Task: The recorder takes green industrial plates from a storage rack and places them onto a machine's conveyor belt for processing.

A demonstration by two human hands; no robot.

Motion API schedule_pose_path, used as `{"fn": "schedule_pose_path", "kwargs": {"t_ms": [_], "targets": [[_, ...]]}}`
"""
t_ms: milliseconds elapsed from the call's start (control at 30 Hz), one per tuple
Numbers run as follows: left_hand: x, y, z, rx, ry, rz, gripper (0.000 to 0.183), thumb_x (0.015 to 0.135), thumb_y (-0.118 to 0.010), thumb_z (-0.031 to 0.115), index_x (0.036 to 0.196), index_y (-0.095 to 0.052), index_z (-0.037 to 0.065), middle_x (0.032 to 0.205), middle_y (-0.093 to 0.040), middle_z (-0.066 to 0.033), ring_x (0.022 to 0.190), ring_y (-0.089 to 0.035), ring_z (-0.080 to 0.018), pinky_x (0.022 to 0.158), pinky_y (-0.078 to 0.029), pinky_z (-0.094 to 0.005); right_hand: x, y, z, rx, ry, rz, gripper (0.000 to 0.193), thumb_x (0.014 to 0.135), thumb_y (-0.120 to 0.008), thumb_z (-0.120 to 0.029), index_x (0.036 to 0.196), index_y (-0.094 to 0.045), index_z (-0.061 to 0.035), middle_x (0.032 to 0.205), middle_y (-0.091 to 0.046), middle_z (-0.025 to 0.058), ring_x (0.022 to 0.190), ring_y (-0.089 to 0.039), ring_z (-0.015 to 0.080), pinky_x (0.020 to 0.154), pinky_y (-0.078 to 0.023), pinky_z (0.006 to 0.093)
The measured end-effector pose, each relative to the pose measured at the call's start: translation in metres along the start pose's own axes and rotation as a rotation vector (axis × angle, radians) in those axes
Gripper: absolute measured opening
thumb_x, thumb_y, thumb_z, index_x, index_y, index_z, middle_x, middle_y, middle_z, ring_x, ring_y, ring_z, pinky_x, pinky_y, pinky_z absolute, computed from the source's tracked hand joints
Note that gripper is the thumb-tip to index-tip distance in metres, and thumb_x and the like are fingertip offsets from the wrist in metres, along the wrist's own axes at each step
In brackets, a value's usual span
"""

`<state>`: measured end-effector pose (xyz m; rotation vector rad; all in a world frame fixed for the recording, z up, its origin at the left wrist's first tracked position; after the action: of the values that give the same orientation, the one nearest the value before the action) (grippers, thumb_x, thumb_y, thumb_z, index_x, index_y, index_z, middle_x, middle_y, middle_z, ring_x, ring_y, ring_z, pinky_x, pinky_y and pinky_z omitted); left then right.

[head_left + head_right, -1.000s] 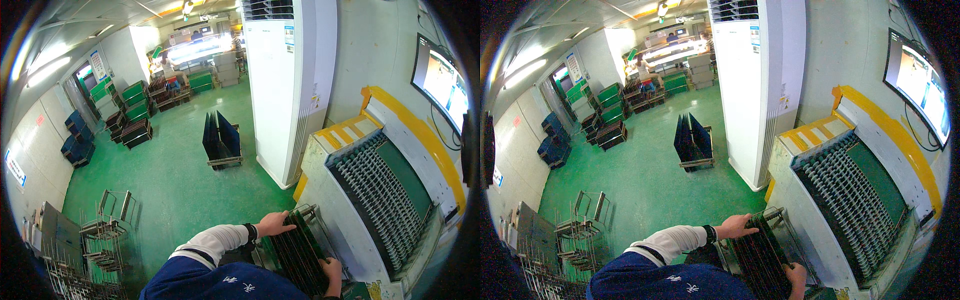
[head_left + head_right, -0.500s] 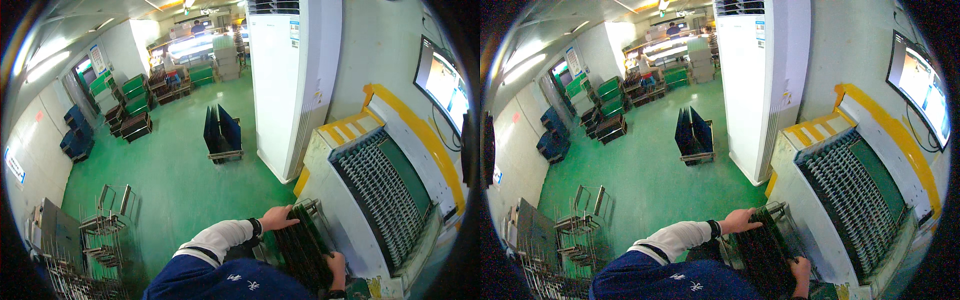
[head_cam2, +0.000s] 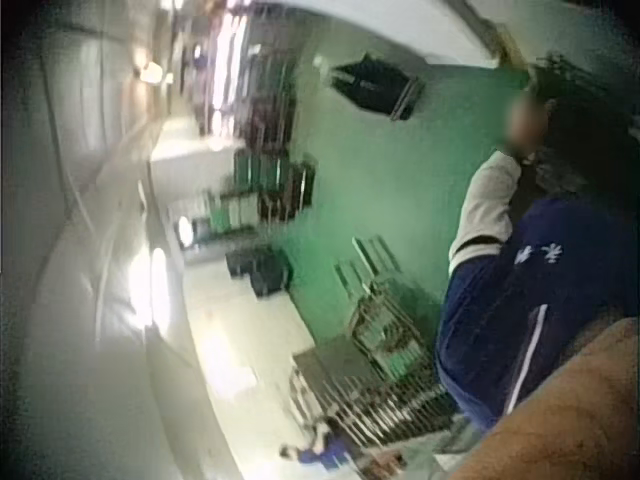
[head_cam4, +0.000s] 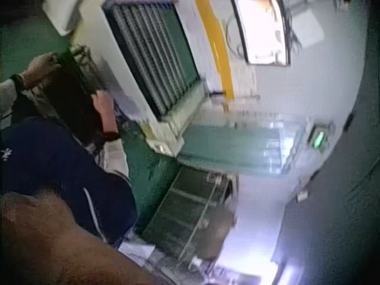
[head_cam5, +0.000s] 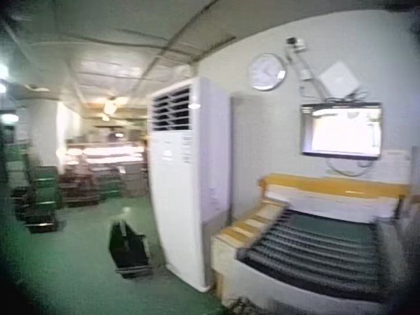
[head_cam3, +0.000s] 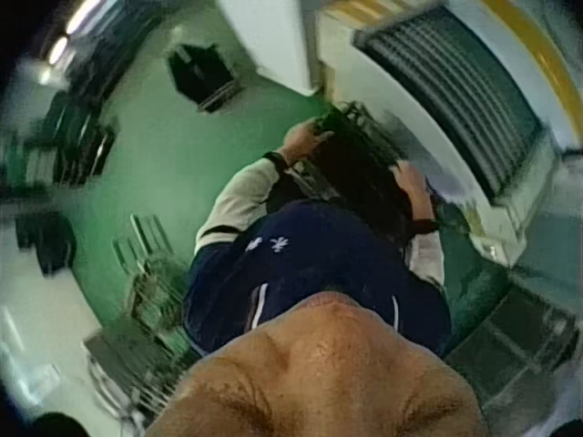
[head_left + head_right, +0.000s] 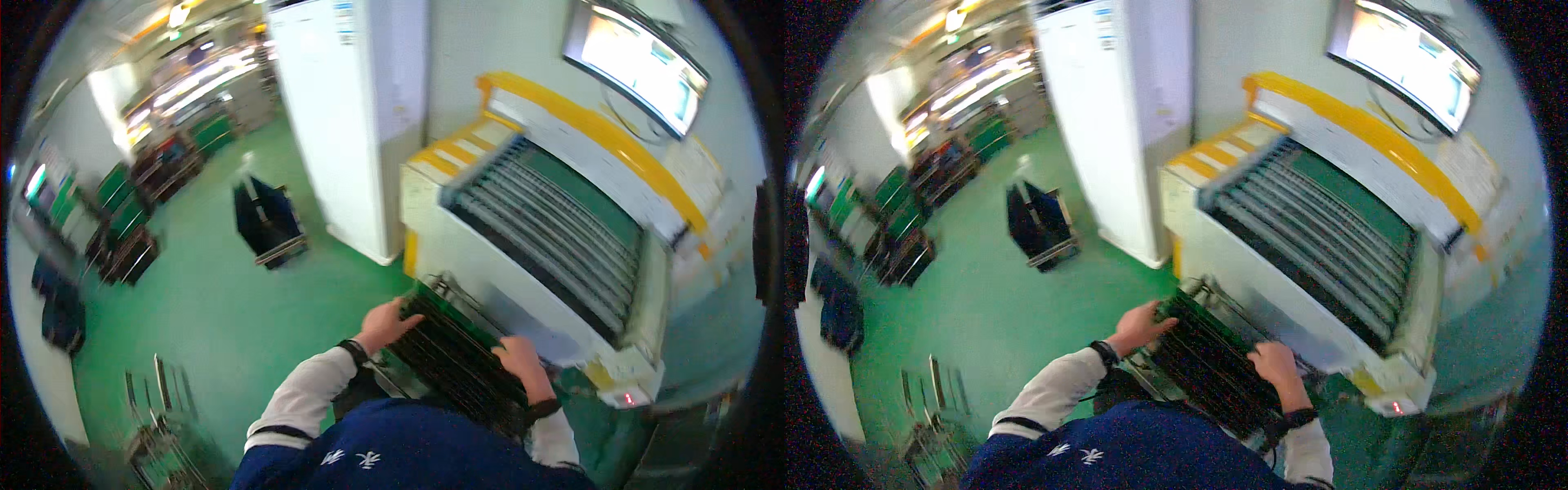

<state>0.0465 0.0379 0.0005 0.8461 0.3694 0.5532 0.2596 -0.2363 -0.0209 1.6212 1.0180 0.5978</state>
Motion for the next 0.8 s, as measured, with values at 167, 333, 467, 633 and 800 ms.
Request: {"fn": "schedule_pose_path", "kwargs": {"t_ms": [167,333,467,633,800], "targets": [[-0.003,-0.006,-0.004,0.032,0.019,-0.017,0.073,0.092,-0.066,0.059,0.143,-0.052,0.009,0.116,-0.070,-0.0242,0.107,-0.067,-0.0425,0.089,-0.054,-0.0491,-0.026,0.124,-0.026,0.026,0.016,0.113,0.035,0.087,-0.071,-0.039,0.089,-0.072,-0.0037,0.088,-0.069,0.0227,0.084,-0.065,0.0459,0.076,-0.052,0.0540],[0.001,-0.007,0.004,0.130,0.021,-0.016,0.081,0.091,-0.064,0.063,0.143,-0.050,0.003,0.109,-0.072,-0.0243,0.100,-0.069,-0.0421,0.085,-0.055,-0.0499,-0.067,0.214,0.011,0.107,-0.148,0.229,0.031,0.086,-0.076,-0.031,0.089,-0.071,-0.0010,0.082,-0.068,0.0219,0.080,-0.068,0.0320,0.074,-0.053,0.0429],[0.009,-0.016,-0.001,0.113,-0.008,-0.020,0.082,0.091,-0.064,0.063,0.143,-0.050,0.002,0.109,-0.072,-0.0246,0.101,-0.069,-0.0427,0.085,-0.055,-0.0497,-0.095,0.242,0.063,0.703,-0.177,0.687,0.020,0.090,-0.076,-0.017,0.100,-0.073,-0.0004,0.090,-0.073,0.0106,0.083,-0.067,0.0181,0.078,-0.052,0.0326],[0.010,-0.014,-0.002,0.112,-0.012,-0.006,0.082,0.091,-0.064,0.064,0.142,-0.050,0.001,0.110,-0.072,-0.0253,0.100,-0.069,-0.0426,0.086,-0.055,-0.0495,-0.081,0.214,0.116,1.565,-0.227,1.161,0.027,0.090,-0.075,-0.009,0.117,-0.073,-0.0055,0.115,-0.073,0.0075,0.100,-0.067,0.0192,0.089,-0.052,0.0345],[0.012,-0.011,0.011,0.110,0.000,-0.048,0.082,0.091,-0.063,0.064,0.142,-0.050,0.000,0.110,-0.072,-0.0249,0.102,-0.069,-0.0421,0.087,-0.055,-0.0491,-0.042,0.133,0.164,1.464,-0.259,0.855,0.029,0.090,-0.072,-0.006,0.118,-0.066,-0.0059,0.118,-0.069,0.0073,0.103,-0.065,0.0229,0.088,-0.052,0.0395]]}}
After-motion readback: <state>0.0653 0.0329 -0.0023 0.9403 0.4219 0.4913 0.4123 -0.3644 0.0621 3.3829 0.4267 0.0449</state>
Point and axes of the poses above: each hand's wrist, its own x-axis towards the middle knuckle, its own y-axis out of the back of the hand, z = x × y, the point moved 7 cm from there along x, towards the middle knuckle
